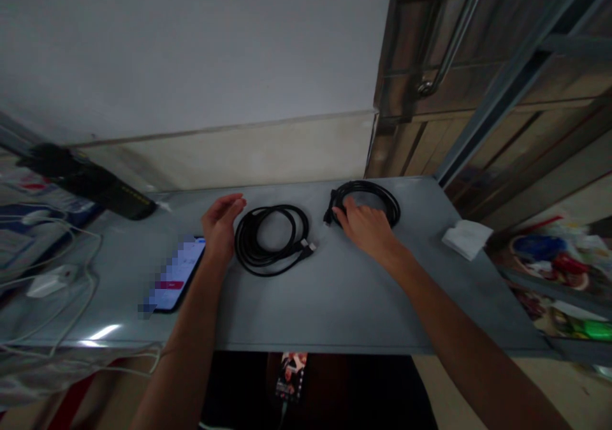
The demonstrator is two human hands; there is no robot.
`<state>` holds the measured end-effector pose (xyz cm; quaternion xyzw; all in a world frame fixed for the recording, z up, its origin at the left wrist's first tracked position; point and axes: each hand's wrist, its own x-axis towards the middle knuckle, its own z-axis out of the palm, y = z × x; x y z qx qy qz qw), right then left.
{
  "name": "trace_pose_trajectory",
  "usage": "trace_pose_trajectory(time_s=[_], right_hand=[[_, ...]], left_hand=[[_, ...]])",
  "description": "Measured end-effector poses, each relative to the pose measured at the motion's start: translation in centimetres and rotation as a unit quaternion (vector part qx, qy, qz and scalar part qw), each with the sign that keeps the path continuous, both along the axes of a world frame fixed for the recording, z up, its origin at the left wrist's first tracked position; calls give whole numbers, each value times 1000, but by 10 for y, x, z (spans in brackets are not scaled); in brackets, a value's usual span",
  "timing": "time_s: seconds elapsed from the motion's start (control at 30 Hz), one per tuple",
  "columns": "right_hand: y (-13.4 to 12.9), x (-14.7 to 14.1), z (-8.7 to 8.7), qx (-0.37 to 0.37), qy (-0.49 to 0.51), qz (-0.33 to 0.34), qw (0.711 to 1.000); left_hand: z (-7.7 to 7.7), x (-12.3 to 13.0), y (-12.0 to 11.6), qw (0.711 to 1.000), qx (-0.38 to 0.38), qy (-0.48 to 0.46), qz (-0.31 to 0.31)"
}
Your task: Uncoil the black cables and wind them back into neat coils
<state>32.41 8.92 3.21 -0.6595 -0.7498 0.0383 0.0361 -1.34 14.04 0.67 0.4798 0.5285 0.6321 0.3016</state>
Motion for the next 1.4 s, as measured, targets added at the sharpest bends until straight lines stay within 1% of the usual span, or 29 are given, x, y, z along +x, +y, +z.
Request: trace_pose_trajectory(time_s=[0.13,0.27,0.47,0.57,0.67,0.8,1.03,1.17,1.27,1.4], right_hand=[[1,1,0,10,-4,-11,1000],[0,4,2,10,9,-3,1000],[-3,5,-2,18,23,40,999],[-3,5,-5,37,25,53,998],[-2,4,-6,43,27,49,997],[-2,2,-6,29,32,50,998],[-1,1,-3,22,37,44,998],[-2,0,4,37,47,27,998],[-2,0,10,41,50,-2,998],[-2,3,16,60,91,-47,993]], left_hand=[[-1,-1,1,1000,9,-29,-4],[-2,-2,2,999,12,-51,-7],[1,0,0,999,-2,-34,0],[1,0,0,1000,-6,-25,2],[0,-1,0,1000,-7,-16,4],[0,-1,1,1000,-1,-17,-2],[2,0,-1,999,0,-46,-4],[3,1,-1,999,2,-40,-3],[2,0,-1,999,2,-34,-2],[0,-2,1,1000,6,-29,-6]])
